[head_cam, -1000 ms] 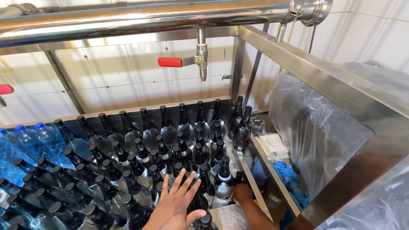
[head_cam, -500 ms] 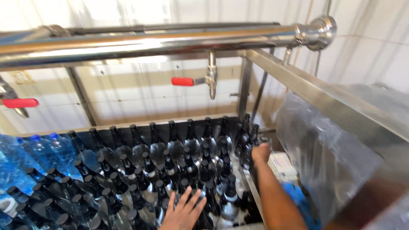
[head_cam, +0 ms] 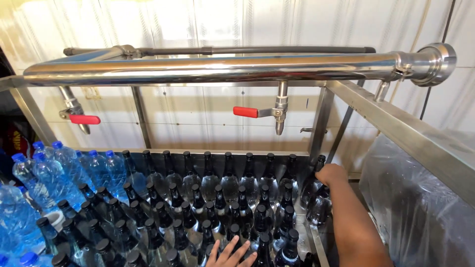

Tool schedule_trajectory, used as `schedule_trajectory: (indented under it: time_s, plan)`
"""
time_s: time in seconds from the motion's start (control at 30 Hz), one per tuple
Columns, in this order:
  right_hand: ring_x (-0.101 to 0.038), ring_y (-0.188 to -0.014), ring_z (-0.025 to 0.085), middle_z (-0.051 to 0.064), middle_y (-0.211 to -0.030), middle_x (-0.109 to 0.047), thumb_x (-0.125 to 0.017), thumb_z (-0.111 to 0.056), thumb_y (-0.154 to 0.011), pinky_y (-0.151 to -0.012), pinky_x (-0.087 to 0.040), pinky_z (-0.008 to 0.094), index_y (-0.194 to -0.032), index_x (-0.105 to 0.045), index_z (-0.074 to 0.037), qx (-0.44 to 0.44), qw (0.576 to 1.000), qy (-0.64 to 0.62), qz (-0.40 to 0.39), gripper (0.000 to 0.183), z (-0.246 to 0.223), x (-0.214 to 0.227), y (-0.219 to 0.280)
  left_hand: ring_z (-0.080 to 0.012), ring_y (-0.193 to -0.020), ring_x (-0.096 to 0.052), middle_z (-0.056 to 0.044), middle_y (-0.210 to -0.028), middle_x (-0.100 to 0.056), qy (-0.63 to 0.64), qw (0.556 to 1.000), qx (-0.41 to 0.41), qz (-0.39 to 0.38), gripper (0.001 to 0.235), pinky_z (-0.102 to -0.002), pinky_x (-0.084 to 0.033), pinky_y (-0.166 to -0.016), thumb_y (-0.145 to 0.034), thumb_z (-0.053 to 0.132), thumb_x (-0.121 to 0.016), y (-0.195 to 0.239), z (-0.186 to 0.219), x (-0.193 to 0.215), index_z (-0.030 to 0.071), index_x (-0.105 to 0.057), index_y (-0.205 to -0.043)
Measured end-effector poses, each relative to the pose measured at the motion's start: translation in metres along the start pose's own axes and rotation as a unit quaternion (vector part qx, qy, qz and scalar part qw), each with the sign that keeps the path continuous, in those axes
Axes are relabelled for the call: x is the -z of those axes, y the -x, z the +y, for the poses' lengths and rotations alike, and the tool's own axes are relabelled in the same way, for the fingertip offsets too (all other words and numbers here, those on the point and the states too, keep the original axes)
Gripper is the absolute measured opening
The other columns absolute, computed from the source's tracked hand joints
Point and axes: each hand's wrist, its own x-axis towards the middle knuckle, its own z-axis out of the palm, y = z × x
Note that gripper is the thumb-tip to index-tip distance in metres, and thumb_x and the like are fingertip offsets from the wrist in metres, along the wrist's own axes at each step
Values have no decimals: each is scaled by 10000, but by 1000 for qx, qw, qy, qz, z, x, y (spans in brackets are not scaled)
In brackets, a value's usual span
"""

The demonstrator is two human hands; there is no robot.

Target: Inspecting empty glass bottles for cleanliness and defects before placing them into a filling rack at a water production facility.

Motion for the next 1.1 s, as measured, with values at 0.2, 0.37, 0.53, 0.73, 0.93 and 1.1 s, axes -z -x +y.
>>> schedule_trajectory:
  time_s: [0.2,0.37,0.53,0.73,0.93,1.1]
  plan:
    - [-808,-1112,324,122,-1237,-833,-483,-53,-1010,-895,-669,439,-1158,-864,-94,-47,996,-25,75,411,9,-36,-12,-283,-1545,-420,50,-1592,-623,6,1000,14,23,573,-740,-394,-1052,-1120,741,-569,-28,2,29,369,-659,-1547]
    - [-775,-1218,370,180,-1331,-761,-478,-58,-1072,-973,-658,475,-1352,-769,-49,-38,992,22,118,405,-3,-20,36,-260,-1743,-10,22,-1868,-245,429,859,179,-215,1156,-622,-36,-1359,-829,911,-483,-34,14,168,250,-293,-1758]
    - [-832,-1121,320,94,-1191,-852,-560,-145,-1036,-910,-671,460,-1150,-872,-181,17,971,109,214,334,-54,94,126,-189,-1606,-534,18,-1709,-606,580,688,421,-118,692,-383,-373,-1351,-1005,550,-676,-46,-4,182,264,-599,-1631]
    - [-810,-1052,394,176,-1141,-844,-612,-300,-994,-883,-655,505,-1116,-861,-76,65,964,161,203,356,-123,248,322,-346,-1435,-603,-171,-1524,-603,764,506,398,-35,846,-543,-561,-1203,-983,646,-516,-68,10,188,106,-455,-1631]
    - [-679,-889,341,121,-934,-760,-758,-557,-974,-738,-467,459,-923,-748,-130,77,977,4,201,429,-179,286,425,-457,-1241,-633,-298,-1477,-639,890,343,298,29,952,-573,-537,-922,-944,801,-352,-53,36,212,101,-529,-1564]
    - [-415,-719,208,32,-788,-511,-518,-476,-1213,-658,-270,398,-898,-552,-172,172,964,-94,178,439,-195,301,464,-311,-931,-601,-212,-1213,-714,876,289,347,166,680,-380,-419,-613,-1045,659,-478,-46,6,216,96,-685,-1365]
